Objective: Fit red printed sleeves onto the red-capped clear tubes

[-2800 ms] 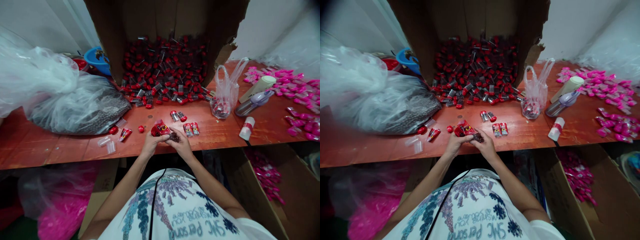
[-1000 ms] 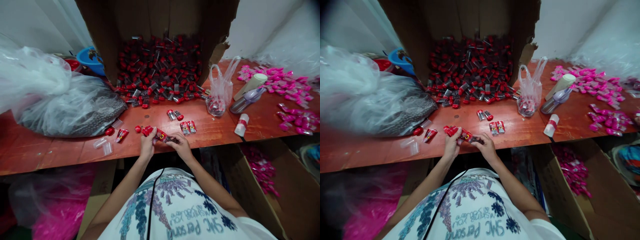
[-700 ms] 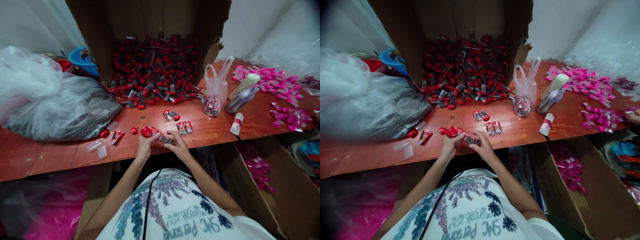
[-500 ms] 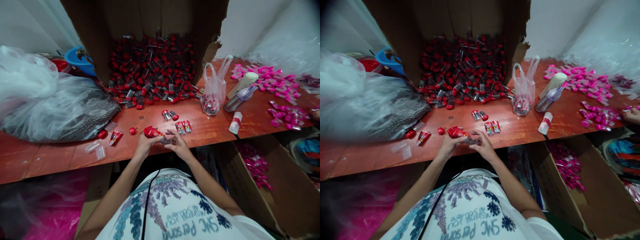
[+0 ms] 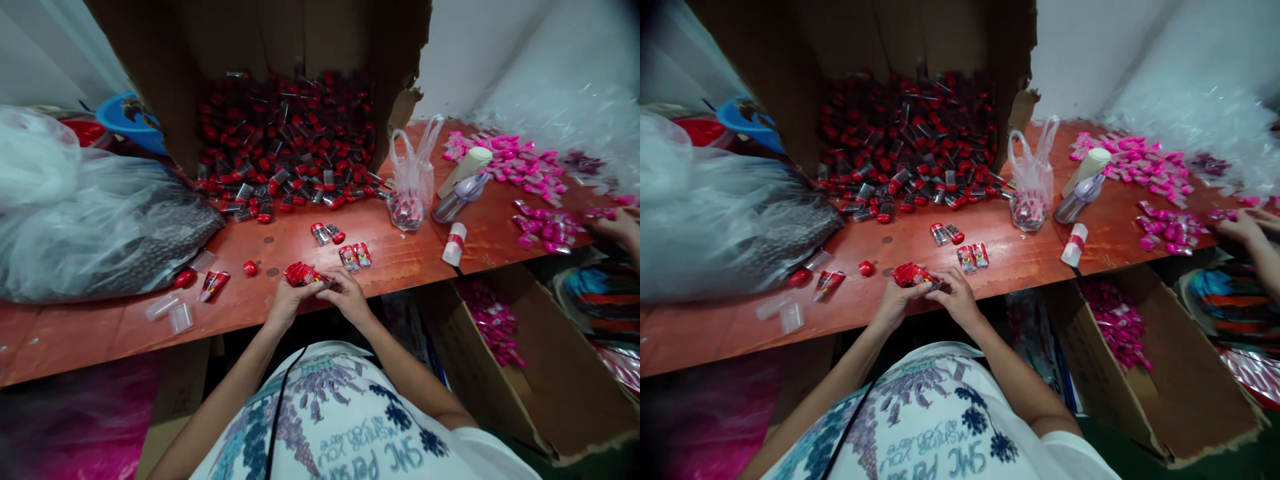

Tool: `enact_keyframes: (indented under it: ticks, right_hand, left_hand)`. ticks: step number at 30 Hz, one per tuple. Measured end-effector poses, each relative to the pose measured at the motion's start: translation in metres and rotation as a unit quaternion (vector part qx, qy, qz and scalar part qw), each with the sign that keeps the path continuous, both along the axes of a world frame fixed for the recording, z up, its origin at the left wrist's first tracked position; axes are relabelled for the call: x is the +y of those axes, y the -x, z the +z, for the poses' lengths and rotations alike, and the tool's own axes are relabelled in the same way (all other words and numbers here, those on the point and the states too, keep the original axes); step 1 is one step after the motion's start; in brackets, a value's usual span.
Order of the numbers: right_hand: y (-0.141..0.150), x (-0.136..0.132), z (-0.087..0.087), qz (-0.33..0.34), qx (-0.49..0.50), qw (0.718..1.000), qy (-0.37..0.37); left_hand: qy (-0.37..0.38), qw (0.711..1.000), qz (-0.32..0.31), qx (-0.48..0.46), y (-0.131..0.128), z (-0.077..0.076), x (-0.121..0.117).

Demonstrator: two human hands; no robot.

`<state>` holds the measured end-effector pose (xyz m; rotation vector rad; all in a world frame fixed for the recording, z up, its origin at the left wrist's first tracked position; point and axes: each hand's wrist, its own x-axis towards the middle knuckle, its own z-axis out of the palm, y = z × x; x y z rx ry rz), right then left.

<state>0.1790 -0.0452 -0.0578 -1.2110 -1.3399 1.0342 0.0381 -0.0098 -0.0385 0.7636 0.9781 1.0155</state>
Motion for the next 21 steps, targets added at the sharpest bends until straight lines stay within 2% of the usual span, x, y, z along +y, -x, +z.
enact_keyframes:
  ticks: [3,5,8,9,12,14,15,17,18,19,21]
  right_hand:
    - [-0.012,0.006,-0.006,-0.035,0.013,0.999,0.003]
    - [-0.033,0.012,-0.012,-0.116,0.003,0.993,-0.001]
    - [-0.080,0.021,-0.022,-0.289,-0.059,0.956,0.000]
    - [-0.094,0.024,-0.024,-0.327,-0.097,0.940,0.004]
    - [-0.113,0.027,-0.022,-0.361,-0.225,0.905,0.018]
    - [-0.097,0.023,-0.014,-0.344,-0.257,0.903,-0.013]
    - [-0.082,0.021,-0.010,-0.316,-0.248,0.915,-0.037]
    - [-0.045,0.016,-0.003,-0.165,-0.190,0.967,-0.044]
    - [-0.027,0.015,-0.002,-0.104,-0.156,0.982,-0.034]
    - [-0.011,0.015,-0.002,-0.065,-0.126,0.990,-0.025]
    - [0.009,0.018,-0.004,-0.043,-0.098,0.994,-0.028]
  left_hand:
    - [0.056,0.996,0.013,-0.068,-0.001,-0.002,0.004]
    - [0.111,0.987,0.032,-0.109,0.002,-0.005,0.007]
    - [0.151,0.979,0.036,-0.135,0.011,-0.008,0.008]
    - [0.150,0.979,0.039,-0.136,0.013,-0.009,0.008]
    - [0.144,0.980,0.054,-0.124,0.014,-0.008,0.005]
    - [0.140,0.981,0.072,-0.113,0.009,-0.007,0.004]
    - [0.133,0.982,0.081,-0.110,0.006,-0.006,0.003]
    - [0.113,0.983,0.099,-0.104,0.000,-0.004,0.003]
    - [0.098,0.984,0.109,-0.100,-0.001,-0.003,0.003]
    - [0.082,0.986,0.114,-0.094,-0.002,-0.002,0.004]
    - [0.052,0.988,0.123,-0.074,-0.002,-0.002,0.005]
